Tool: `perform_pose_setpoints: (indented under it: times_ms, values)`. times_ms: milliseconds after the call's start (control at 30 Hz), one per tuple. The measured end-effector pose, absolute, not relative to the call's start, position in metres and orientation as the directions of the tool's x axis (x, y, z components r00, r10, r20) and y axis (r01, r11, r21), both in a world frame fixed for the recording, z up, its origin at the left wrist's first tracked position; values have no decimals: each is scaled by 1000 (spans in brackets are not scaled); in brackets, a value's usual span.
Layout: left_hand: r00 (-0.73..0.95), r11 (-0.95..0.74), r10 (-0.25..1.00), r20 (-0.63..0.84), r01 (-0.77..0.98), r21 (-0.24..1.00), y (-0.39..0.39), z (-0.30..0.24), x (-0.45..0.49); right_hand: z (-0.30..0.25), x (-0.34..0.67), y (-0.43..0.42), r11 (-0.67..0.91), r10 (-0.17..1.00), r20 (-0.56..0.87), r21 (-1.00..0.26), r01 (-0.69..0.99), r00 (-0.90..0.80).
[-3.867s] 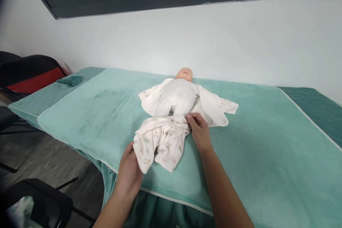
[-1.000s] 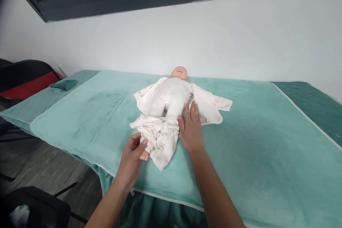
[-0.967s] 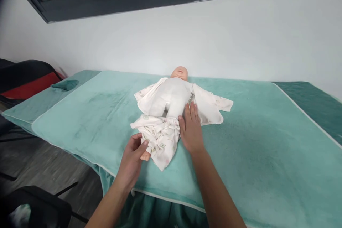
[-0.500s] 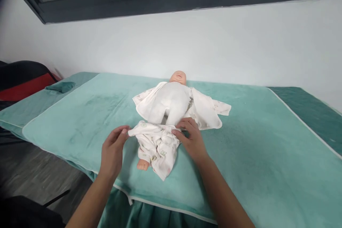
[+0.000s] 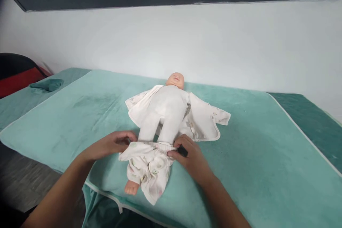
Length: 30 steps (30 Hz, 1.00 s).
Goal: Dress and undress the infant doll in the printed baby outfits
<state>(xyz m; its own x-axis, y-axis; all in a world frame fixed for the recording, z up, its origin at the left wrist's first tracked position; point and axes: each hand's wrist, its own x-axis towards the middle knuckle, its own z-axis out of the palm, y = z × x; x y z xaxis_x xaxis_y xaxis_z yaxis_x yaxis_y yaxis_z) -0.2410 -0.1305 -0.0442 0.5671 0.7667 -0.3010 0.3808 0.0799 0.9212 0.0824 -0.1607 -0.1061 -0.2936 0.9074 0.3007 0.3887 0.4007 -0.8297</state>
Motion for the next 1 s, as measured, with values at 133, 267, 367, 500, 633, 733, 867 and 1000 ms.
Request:
perform_pose_setpoints:
  times_ms: [133,267,367,500,633,733,867,1000]
  values:
    - [630,159,686,-365,360,919,-134,-47,-243,-108,81,-160,383,908,276,-852,357,-316]
    - [610,174,699,-374,362,916,-139,-50,-240,-108,80,-162,473,873,370,-800,369,-316]
    - [603,180,703,-377,362,915,-145,-52,-239,-114,78,-167,551,833,470,-669,499,-291]
    - [550,7,816,-178,298,954,-152,-64,-238,-124,75,-173,589,757,604,-465,661,-249]
    - [341,-174,932,124,118,978,-137,-81,-223,-125,68,-169,552,772,622,-558,619,-128]
    - [220,-197,955,200,-37,980,-112,-91,-204,-115,60,-156,479,827,562,-709,518,4]
    - [32,-204,978,206,-37,978,-75,-95,-188,-94,56,-127,293,876,440,-811,507,197]
    - [7,-204,979,204,-39,978,-43,-96,-180,-79,64,-87,172,850,366,-873,456,380]
